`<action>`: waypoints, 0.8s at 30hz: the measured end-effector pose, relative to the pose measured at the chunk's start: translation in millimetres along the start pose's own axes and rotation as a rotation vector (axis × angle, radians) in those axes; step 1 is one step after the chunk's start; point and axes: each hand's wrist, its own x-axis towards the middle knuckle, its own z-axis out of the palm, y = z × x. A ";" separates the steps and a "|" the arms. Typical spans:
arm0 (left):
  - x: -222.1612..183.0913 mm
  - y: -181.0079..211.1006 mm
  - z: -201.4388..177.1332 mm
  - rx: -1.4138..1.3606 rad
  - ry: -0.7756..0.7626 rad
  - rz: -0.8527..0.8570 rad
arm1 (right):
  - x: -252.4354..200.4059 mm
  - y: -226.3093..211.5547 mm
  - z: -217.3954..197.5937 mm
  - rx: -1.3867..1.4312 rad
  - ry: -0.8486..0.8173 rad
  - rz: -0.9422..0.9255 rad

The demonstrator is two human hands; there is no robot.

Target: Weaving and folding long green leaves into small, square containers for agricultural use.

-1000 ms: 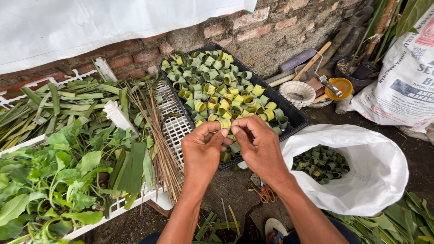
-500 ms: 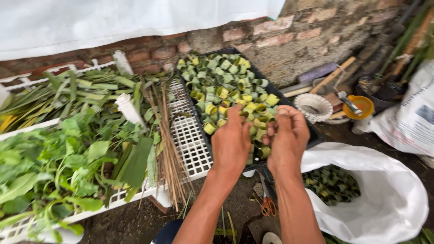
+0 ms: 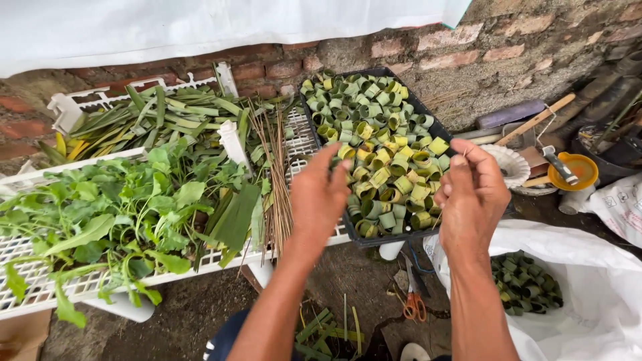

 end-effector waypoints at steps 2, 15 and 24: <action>0.8 3.6 -29.5 -0.113 0.028 -0.002 | -2.6 -6.4 -3.5 -0.012 -0.029 -0.034; -65.0 -44.7 -212.5 0.305 0.163 0.381 | -41.8 -35.8 -33.9 -0.274 -0.315 -0.245; -183.8 -74.8 -332.8 0.299 0.471 0.079 | -69.9 -33.8 -112.6 -0.703 -0.450 -0.254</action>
